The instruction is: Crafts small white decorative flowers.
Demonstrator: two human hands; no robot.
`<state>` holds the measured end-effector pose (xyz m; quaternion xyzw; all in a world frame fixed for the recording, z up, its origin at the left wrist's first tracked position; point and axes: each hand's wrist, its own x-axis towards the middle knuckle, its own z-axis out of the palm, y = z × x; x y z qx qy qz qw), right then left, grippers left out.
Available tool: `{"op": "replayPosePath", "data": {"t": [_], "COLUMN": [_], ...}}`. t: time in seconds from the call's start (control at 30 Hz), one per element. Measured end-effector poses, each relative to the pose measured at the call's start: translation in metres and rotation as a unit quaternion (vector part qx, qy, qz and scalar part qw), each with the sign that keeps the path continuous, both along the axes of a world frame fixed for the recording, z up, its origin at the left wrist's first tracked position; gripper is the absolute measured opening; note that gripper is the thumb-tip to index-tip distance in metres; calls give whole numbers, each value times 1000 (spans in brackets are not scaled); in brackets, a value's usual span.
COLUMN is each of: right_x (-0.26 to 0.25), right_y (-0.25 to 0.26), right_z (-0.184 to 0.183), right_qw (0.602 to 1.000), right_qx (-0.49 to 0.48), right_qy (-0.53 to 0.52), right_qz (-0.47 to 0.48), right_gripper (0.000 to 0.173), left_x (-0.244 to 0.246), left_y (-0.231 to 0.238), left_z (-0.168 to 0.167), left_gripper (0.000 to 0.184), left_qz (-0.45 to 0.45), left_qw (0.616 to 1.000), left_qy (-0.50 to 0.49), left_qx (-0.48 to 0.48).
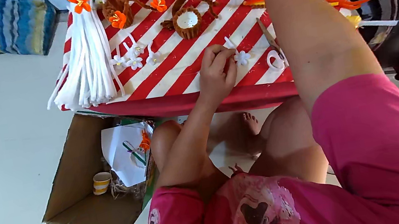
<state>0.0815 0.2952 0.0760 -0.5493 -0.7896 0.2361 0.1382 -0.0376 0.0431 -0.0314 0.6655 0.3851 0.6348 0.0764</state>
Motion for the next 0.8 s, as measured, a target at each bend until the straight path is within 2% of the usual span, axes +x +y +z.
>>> {"op": "replayPosePath", "data": {"t": [0.1,0.2,0.3,0.37,0.43,0.5,0.57,0.67,0.8], "right_x": [4,6,12,14,14,13,10,6,3], "right_y": [-2,-15,-28,-33,-30,-28,-28,-32,-32], "right_z": [1,9,18,22,18,7,0,0,-2], "right_qw": [999,997,987,973,979,990,990,988,986], "right_qx": [-20,-52,-135,-184,-168,-109,-69,-45,-57], "right_qy": [-47,-63,75,127,85,-23,-99,-133,-148], "right_qz": [16,17,-32,-56,-82,-86,-68,-61,-45], "right_gripper": [31,22,5,5,8,11,23,39,37], "left_x": [2,3,3,4,4,4,5,4,4], "left_y": [2,4,4,5,5,5,5,5,6], "left_z": [-2,-2,-2,-3,-3,-4,-4,-4,-4], "left_gripper": [18,17,16,16,15,15,15,15,15], "left_qz": [1,5,4,4,2,2,3,7,7], "left_qw": [1000,1000,1000,1000,1000,1000,1000,1000,1000], "left_qy": [1,2,5,5,2,1,0,6,8], "left_qx": [4,10,12,15,16,18,21,20,19]}}
